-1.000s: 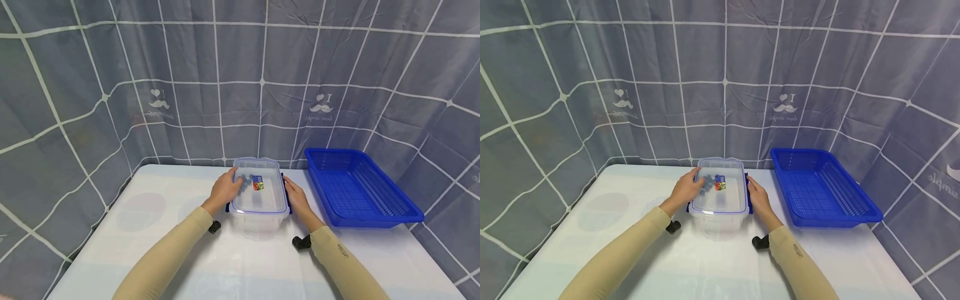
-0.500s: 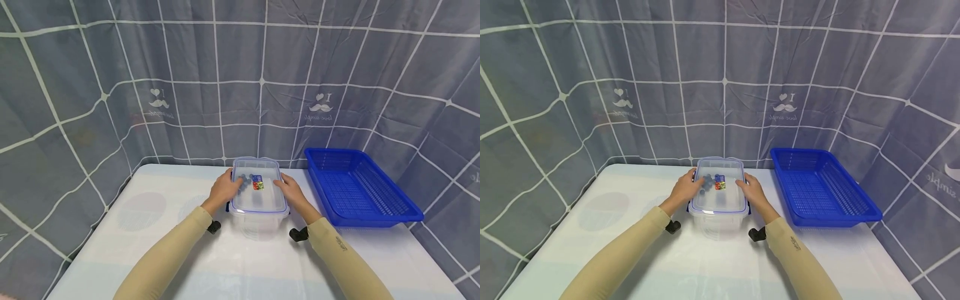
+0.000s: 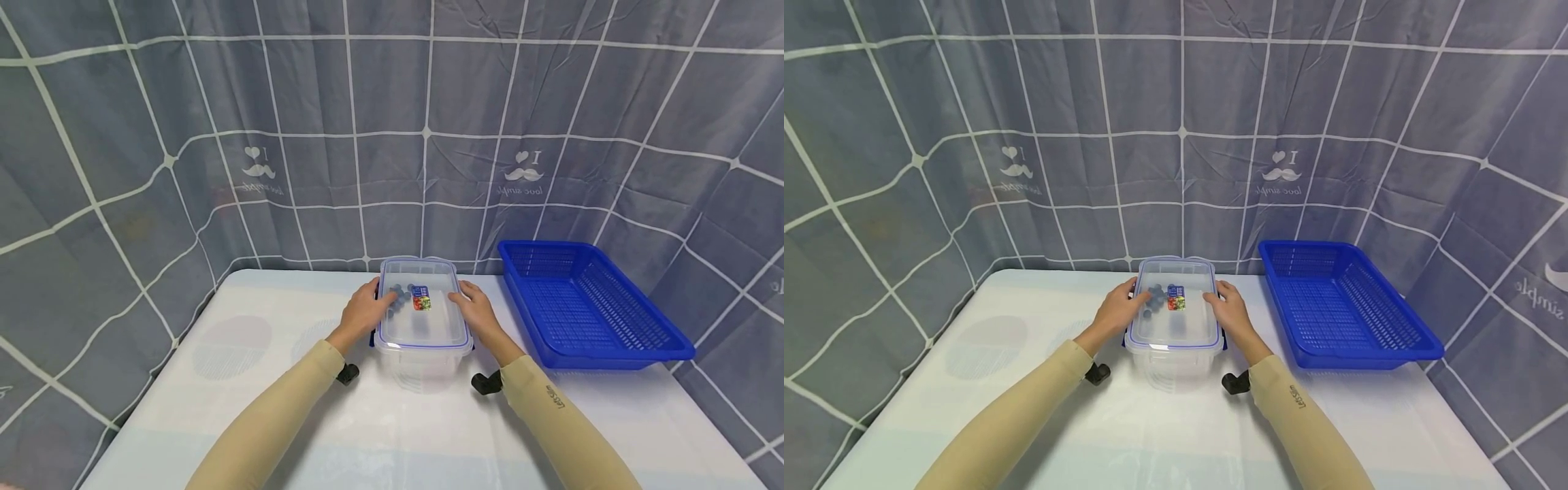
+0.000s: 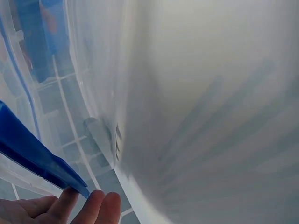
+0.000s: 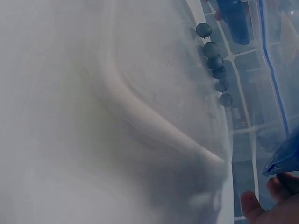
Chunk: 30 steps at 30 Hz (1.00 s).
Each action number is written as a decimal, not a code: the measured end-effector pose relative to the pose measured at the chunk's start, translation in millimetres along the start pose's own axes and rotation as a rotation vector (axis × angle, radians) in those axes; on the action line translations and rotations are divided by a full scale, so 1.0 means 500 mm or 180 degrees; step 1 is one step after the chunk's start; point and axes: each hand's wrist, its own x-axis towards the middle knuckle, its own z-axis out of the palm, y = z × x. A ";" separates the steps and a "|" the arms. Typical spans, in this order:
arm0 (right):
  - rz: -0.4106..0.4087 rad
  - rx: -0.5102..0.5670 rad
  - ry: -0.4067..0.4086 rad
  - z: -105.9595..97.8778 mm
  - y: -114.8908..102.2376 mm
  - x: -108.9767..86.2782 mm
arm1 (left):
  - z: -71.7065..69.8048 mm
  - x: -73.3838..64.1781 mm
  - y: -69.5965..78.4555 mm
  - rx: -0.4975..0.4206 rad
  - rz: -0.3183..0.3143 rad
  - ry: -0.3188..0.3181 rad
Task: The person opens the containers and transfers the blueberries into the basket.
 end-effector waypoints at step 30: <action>-0.0374 0.0301 0.0317 -0.004 -0.009 -0.002 | 0.004 -0.009 -0.002 -0.0148 0.0162 0.0169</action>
